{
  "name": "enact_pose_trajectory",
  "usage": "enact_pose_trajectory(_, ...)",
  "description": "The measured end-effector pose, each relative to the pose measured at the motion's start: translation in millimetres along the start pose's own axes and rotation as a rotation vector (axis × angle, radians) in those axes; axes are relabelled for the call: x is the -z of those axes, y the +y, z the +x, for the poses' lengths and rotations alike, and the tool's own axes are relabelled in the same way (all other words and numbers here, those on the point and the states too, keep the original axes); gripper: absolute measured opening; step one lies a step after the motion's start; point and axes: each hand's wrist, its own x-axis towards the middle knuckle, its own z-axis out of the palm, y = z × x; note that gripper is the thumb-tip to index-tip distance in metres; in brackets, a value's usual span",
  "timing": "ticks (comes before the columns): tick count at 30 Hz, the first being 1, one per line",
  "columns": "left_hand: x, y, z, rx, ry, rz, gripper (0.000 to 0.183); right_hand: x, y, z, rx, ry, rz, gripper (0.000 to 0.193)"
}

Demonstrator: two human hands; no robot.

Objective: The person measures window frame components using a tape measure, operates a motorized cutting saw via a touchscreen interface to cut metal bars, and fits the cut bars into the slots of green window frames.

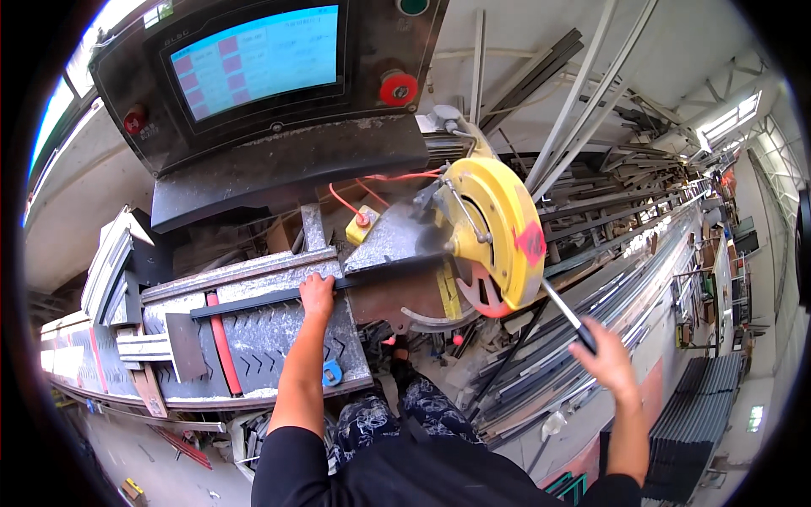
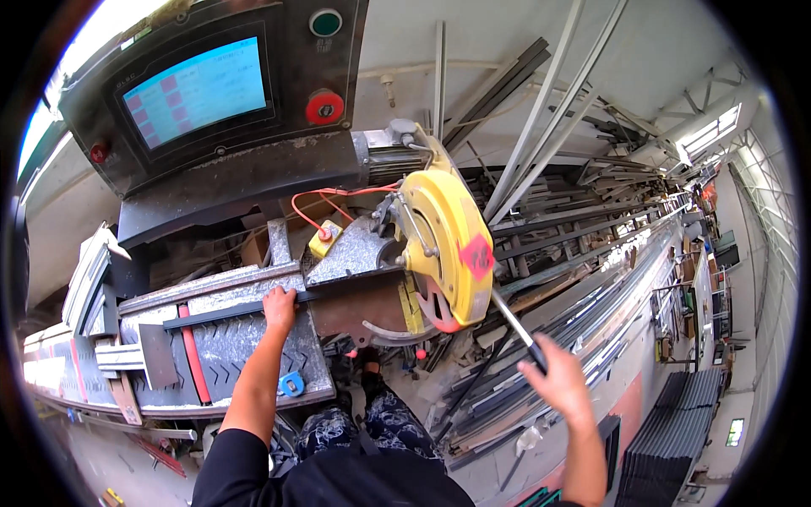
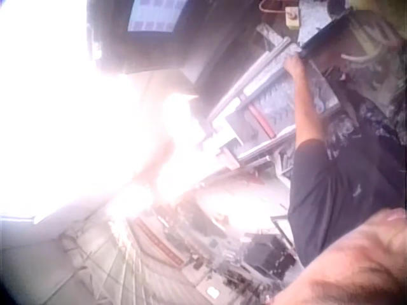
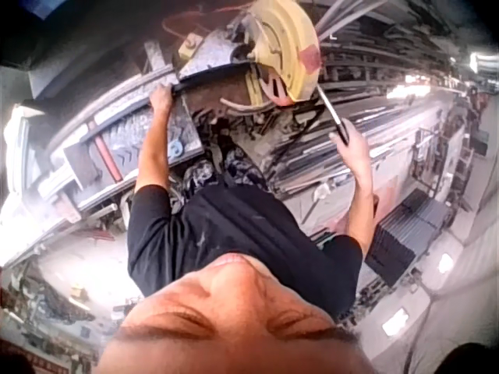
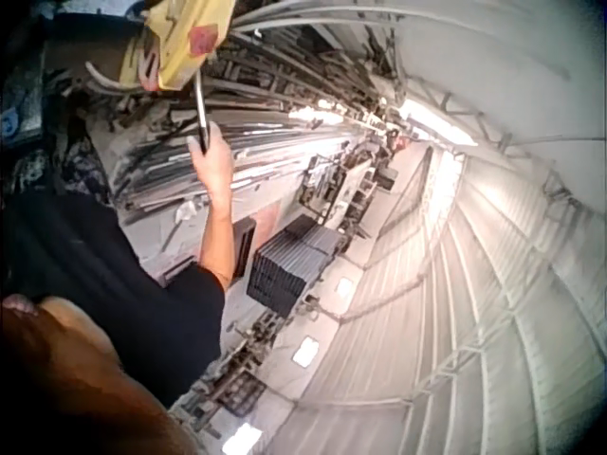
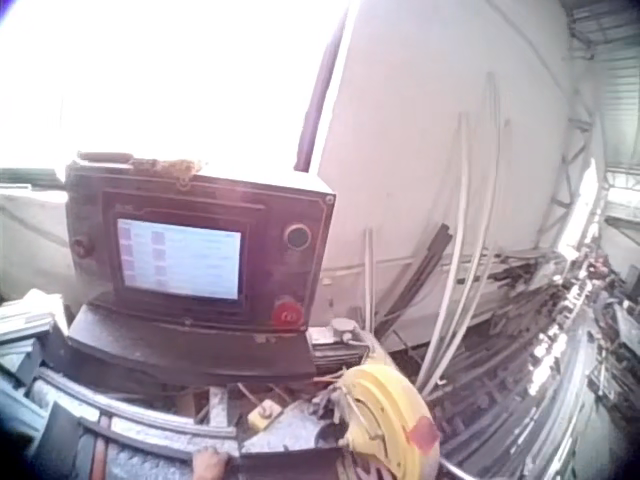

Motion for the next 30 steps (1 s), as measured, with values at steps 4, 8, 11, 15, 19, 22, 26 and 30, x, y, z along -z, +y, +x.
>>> enact_pose_trajectory(4, -5.8, -0.5, -0.1, 0.012, 0.015, 0.023, 0.021, -74.0, 27.8, -36.6, -0.259, -0.039, 0.151, 0.038)
enact_pose_trajectory(8, -2.4, 1.8, 0.1, 0.012, 0.012, 0.030, 0.018, -136.0, 62.5, -52.9, -0.384, -0.065, 0.200, 0.029)
enact_pose_trajectory(11, -5.3, -3.3, -3.1, 0.018, 0.025, 0.039, 0.017, -155.9, 62.6, -54.3, -0.400, -0.068, 0.211, 0.028)
enact_pose_trajectory(15, -2.0, 1.5, -1.0, 0.000, 0.061, 0.022, 0.014, -172.4, 71.0, -57.3, -0.418, -0.041, 0.176, 0.029)
enact_pose_trajectory(19, -7.4, -3.4, -2.7, 0.008, 0.070, 0.046, 0.007, -183.6, 68.4, -58.0, -0.409, -0.029, 0.210, 0.031)
enact_pose_trajectory(22, -14.0, -5.0, -0.5, -0.003, 0.086, 0.040, 0.006, -187.7, 68.4, -58.7, -0.421, -0.036, 0.172, 0.033)
enact_pose_trajectory(26, -9.6, -5.0, -2.0, 0.004, 0.043, 0.037, 0.009, -182.2, 60.0, -54.4, -0.483, -0.088, 0.279, 0.037)
enact_pose_trajectory(30, -13.4, 0.0, 0.0, -0.001, 0.025, 0.044, 0.010, -201.2, 82.0, -62.4, -0.411, 0.011, 0.179, 0.038)
